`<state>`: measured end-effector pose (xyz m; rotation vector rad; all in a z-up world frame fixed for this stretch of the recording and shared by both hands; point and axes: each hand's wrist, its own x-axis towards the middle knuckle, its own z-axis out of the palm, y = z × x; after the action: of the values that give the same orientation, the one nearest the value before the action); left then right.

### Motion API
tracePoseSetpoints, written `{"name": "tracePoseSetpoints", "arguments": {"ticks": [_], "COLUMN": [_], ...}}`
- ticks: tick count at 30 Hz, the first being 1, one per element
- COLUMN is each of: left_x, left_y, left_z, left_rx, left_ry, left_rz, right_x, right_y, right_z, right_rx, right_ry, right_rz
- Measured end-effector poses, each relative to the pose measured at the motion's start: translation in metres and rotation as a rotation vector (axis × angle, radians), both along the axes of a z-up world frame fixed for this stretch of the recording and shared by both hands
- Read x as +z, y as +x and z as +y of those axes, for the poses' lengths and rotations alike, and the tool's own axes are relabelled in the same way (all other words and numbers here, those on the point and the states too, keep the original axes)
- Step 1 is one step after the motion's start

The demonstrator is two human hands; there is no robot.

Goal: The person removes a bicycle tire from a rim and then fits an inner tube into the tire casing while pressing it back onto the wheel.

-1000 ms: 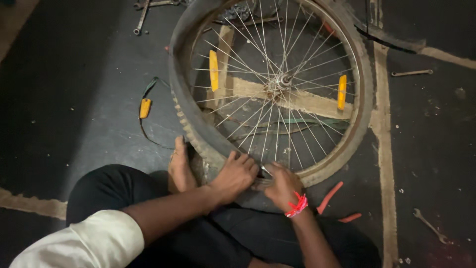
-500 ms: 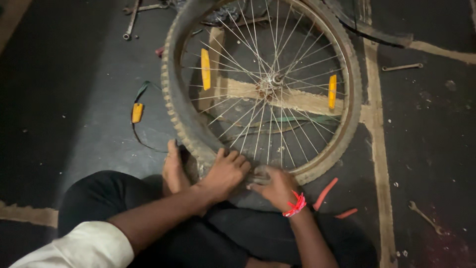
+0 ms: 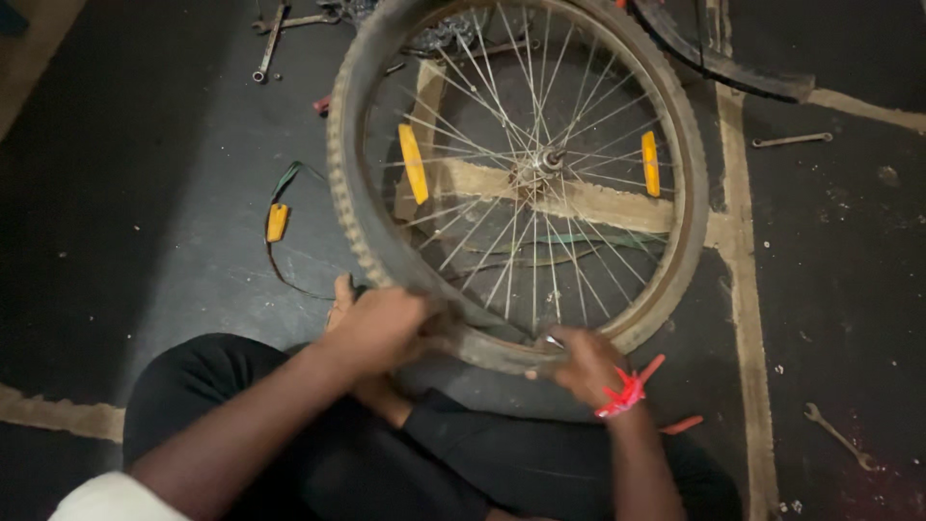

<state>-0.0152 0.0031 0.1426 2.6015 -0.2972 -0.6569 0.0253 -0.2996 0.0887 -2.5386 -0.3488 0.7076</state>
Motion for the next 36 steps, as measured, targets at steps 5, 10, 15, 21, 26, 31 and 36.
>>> {"name": "tracePoseSetpoints", "arguments": {"ticks": [5,10,15,21,26,31,36], "left_x": [-0.031,-0.078,-0.104,-0.103,-0.089,-0.082,-0.088], "left_y": [-0.019,-0.017,0.0,-0.001,-0.01,-0.011,-0.018], "left_z": [-0.008,-0.011,-0.011,-0.016,-0.021,-0.026,-0.032], "left_rx": [-0.195,-0.236,-0.271,-0.289,-0.269,-0.285,-0.297], "left_ry": [0.033,0.065,0.172,0.142,0.105,0.051,0.042], "left_rz": [-0.405,-0.751,-0.646,-0.712,-0.685,-0.699,-0.67], "right_x": [0.012,0.004,-0.02,-0.047,-0.037,-0.037,-0.032], "right_y": [-0.006,-0.023,-0.025,-0.031,-0.022,-0.022,-0.032], "right_z": [0.006,0.04,0.046,0.047,0.05,0.058,0.079], "right_rx": [0.076,0.029,0.056,0.109,0.133,0.205,0.235], "right_ry": [0.153,-0.027,-0.073,0.084,0.012,0.038,-0.163], "right_rz": [-0.342,-0.263,-0.343,-0.413,-0.24,-0.322,-0.285]}}
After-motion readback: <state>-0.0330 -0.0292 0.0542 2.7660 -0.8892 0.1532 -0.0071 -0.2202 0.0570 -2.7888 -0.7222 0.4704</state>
